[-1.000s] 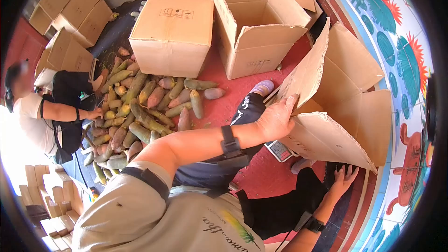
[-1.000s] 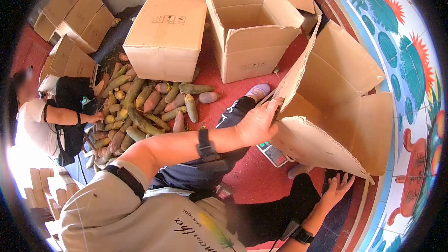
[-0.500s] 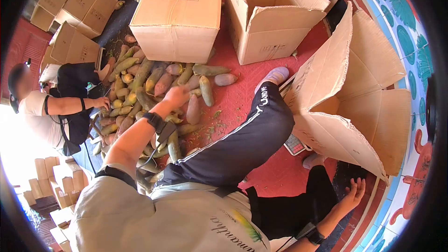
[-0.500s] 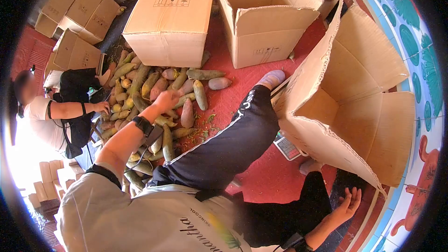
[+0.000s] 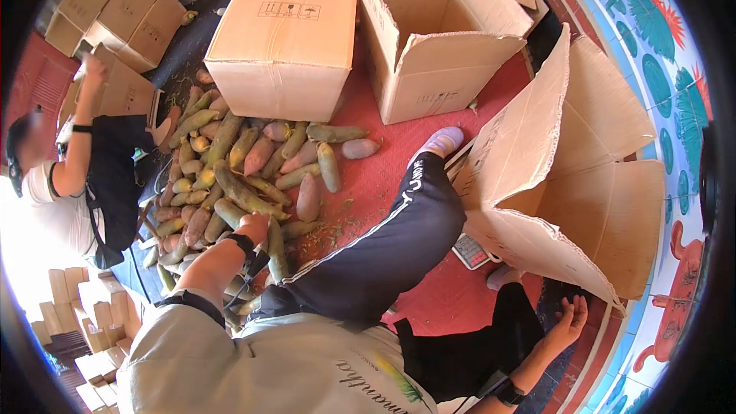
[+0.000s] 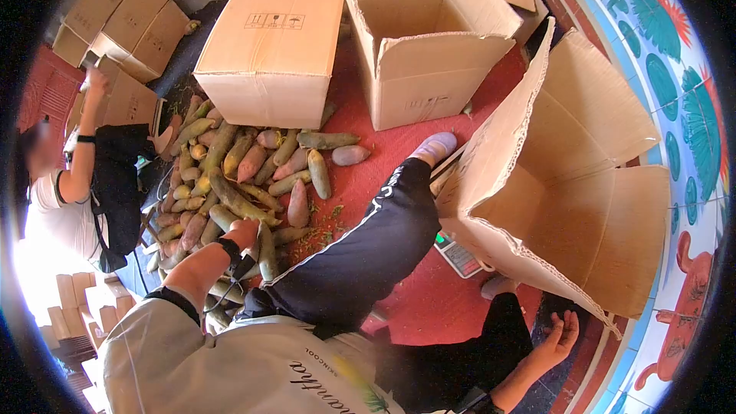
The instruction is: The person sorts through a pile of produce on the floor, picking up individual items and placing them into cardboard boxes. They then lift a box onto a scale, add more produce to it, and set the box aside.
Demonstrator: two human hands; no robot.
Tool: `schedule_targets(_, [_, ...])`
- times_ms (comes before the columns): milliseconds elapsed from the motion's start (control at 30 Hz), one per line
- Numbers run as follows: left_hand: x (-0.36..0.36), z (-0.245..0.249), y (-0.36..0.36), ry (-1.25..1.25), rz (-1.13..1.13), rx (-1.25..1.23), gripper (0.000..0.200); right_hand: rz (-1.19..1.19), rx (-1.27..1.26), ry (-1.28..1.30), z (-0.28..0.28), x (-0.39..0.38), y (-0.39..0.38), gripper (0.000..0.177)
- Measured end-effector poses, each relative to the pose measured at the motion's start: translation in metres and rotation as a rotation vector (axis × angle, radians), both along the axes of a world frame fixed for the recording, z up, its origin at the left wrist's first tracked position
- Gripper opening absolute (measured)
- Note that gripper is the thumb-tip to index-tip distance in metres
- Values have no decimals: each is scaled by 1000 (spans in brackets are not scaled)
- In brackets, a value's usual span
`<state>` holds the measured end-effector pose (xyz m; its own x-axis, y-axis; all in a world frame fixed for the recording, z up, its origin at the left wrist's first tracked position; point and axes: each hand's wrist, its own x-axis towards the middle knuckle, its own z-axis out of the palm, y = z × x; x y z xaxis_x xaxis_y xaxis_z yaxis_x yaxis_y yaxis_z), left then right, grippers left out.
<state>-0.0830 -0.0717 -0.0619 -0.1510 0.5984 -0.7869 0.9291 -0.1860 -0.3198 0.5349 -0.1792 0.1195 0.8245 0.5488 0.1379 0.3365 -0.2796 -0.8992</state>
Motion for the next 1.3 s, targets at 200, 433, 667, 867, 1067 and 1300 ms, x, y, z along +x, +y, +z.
schedule_targets(200, [2,-1,-5,5,4,-219,53,15,32,-41,-1,-8,7,30])
schedule_targets(433, [14,49,25,-194,142,-61,58,10,66,-93,4,-16,10,31])
schedule_targets(667, [55,132,74,-519,266,459,58,-101,109,-901,64,-50,22,37])
schedule_targets(867, [111,214,86,-1331,679,813,38,188,28,-1173,82,-62,61,63])
schedule_targets(1067, [178,312,82,-1875,714,772,27,52,78,-1187,62,-66,65,46])
schedule_targets(1300, [267,353,94,-2040,447,641,24,49,108,-1221,47,-70,52,47])
